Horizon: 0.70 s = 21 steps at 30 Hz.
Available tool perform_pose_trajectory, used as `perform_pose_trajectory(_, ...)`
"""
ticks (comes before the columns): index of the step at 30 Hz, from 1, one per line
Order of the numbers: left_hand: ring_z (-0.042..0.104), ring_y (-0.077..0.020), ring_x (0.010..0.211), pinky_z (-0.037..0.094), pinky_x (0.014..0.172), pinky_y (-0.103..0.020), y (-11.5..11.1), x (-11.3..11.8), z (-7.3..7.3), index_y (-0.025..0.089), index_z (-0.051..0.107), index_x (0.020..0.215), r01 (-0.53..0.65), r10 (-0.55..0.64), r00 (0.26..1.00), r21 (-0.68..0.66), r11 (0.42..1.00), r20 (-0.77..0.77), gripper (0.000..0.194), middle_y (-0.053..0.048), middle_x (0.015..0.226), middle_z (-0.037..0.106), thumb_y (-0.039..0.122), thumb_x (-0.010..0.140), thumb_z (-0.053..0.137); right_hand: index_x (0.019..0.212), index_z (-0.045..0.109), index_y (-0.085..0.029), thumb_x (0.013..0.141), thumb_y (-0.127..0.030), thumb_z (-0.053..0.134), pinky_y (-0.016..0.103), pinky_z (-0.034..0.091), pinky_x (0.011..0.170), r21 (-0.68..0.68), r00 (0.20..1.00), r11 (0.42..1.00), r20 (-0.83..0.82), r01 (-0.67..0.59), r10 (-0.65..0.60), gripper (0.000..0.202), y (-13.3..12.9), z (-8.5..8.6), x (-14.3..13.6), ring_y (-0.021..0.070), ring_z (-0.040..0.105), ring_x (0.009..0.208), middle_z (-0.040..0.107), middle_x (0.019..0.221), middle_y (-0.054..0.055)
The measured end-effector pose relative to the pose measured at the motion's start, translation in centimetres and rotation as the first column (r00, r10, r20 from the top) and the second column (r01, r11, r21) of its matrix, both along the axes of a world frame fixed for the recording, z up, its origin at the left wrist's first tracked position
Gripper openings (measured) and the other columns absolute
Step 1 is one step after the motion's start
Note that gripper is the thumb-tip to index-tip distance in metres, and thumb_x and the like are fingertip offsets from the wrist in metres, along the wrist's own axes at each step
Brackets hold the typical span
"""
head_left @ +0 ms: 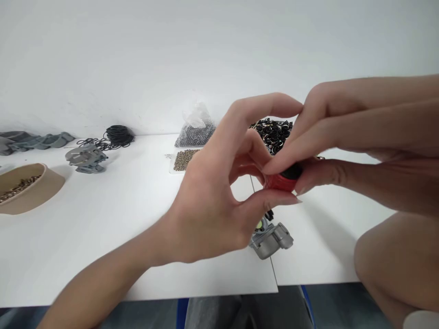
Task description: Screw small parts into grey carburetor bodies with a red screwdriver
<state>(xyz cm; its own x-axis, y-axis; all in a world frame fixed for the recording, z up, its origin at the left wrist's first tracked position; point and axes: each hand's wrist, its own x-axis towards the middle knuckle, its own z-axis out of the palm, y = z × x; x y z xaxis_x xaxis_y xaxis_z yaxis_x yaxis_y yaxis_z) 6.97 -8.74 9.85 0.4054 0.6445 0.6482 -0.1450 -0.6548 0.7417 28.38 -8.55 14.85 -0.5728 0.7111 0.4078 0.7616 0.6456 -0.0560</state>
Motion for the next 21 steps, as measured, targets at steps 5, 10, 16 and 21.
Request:
perform_pose_trajectory(5, 0.066, -0.0178, 0.096, 0.062, 0.080, -0.033, 0.5, 0.2, -0.7, 0.023, 0.050, 0.127, 0.065, -0.064, 0.998, -0.060, 0.996, 0.005, 0.062, -0.006, 0.128, 0.054, -0.004, 0.074, 0.068, 0.099, 0.070, -0.043, 0.096, -0.061, 0.042, 0.033, 0.049, 0.071, -0.042, 0.994, 0.994, -0.037, -0.105, 0.104, 0.033, 0.3, 0.4, -1.2, 0.0178, 0.066, 0.093, 0.068, 0.090, -0.003)
perform_pose_trajectory(10, 0.067, -0.0177, 0.095, 0.061, 0.080, -0.033, 0.3, 0.3, -0.4, 0.023, 0.050, 0.121, 0.038, -0.038, 0.999, -0.047, 0.998, 0.007, 0.052, -0.004, 0.124, 0.055, 0.001, 0.078, 0.068, 0.096, 0.073, -0.041, 0.090, -0.067, 0.045, 0.032, 0.051, 0.068, -0.108, 0.994, 0.992, -0.095, -0.067, 0.057, 0.039, 0.3, 0.4, -0.7, 0.0192, 0.067, 0.099, 0.069, 0.088, -0.002)
perform_pose_trajectory(16, 0.068, -0.0175, 0.084, 0.060, 0.079, -0.034, -0.8, 0.0, 0.4, 0.026, 0.048, 0.119, -0.075, 0.074, 0.996, -0.023, 0.997, -0.049, 0.056, -0.002, 0.105, 0.063, 0.002, 0.075, 0.072, 0.099, 0.072, -0.041, 0.093, -0.060, 0.046, 0.031, 0.051, 0.065, -0.223, 0.995, 0.974, -0.095, -0.034, 0.013, 0.034, -0.1, 0.5, -0.6, 0.0188, 0.067, 0.095, 0.071, 0.102, -0.005)
perform_pose_trajectory(21, 0.067, -0.0159, 0.082, 0.059, 0.076, -0.032, -1.4, 0.3, 0.4, 0.026, 0.050, 0.119, -0.071, 0.070, 0.997, -0.023, 0.997, -0.044, 0.050, 0.000, 0.099, 0.062, 0.003, 0.079, 0.069, 0.111, 0.069, -0.049, 0.097, -0.046, 0.048, 0.028, 0.048, 0.065, -0.107, 0.988, 0.983, -0.067, -0.149, 0.142, 0.026, -0.4, 0.5, -0.4, 0.0103, 0.066, 0.084, 0.068, 0.110, -0.010)
